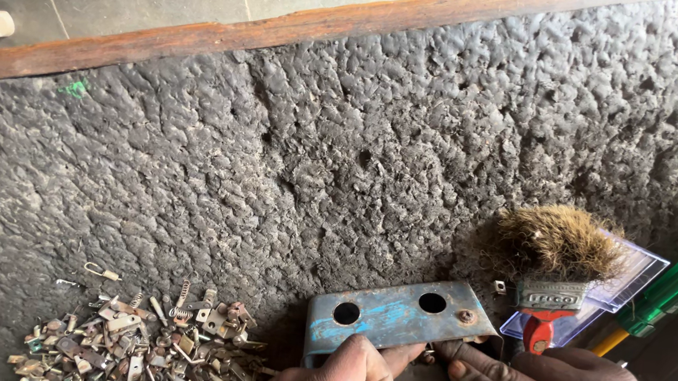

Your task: The person sits on the floor and uses a screwdriver to adjust components inside a small metal electrical box. They pick up small metal parts from a pile on the floor and insert them into the device, then continue tightening screws.

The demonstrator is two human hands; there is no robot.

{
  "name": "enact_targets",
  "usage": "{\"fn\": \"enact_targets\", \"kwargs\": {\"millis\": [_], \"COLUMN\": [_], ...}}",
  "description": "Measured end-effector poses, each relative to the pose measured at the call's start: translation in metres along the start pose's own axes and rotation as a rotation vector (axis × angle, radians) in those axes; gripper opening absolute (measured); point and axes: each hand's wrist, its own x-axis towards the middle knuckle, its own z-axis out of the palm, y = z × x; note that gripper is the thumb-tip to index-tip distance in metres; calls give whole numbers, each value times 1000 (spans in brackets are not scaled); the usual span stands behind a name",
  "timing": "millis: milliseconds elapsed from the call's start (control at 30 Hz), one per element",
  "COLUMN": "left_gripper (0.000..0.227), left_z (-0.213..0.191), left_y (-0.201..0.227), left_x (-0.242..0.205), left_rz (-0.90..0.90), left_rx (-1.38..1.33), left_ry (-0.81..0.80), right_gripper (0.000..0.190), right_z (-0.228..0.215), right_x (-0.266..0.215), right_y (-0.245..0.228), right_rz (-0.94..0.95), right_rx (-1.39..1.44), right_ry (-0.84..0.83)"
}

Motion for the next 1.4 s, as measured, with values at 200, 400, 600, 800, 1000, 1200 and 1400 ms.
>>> {"fn": "enact_targets", "kwargs": {"millis": [200,400,600,800,1000,1200,1400], "left_gripper": [22,8,35,15,23,25,22], "left_z": [-4,-3,-4,-5,-7,-10,-14], "left_y": [4,14,27,29,33,34,35], "left_x": [-1,-2,-3,-1,-3,-6,-5], "left_rz": [85,250,45,422,257,177,223], "left_rx": [91,358,433,400,289,234,306], "left_ry": [15,50,-28,156,93,43,25], "right_gripper": [38,37,32,46,52,43,32], "right_z": [-5,-1,9,39,79,66,40], "right_x": [9,16,17,0,-22,-14,6], "right_y": [2,-7,-15,-24,-19,-5,-41], "right_rz": [-142,-191,-53,206,1011,1088,393], "right_rx": [8,-99,-17,334,1715,1637,1028], "right_ry": [151,241,419,459,649,448,738]}}
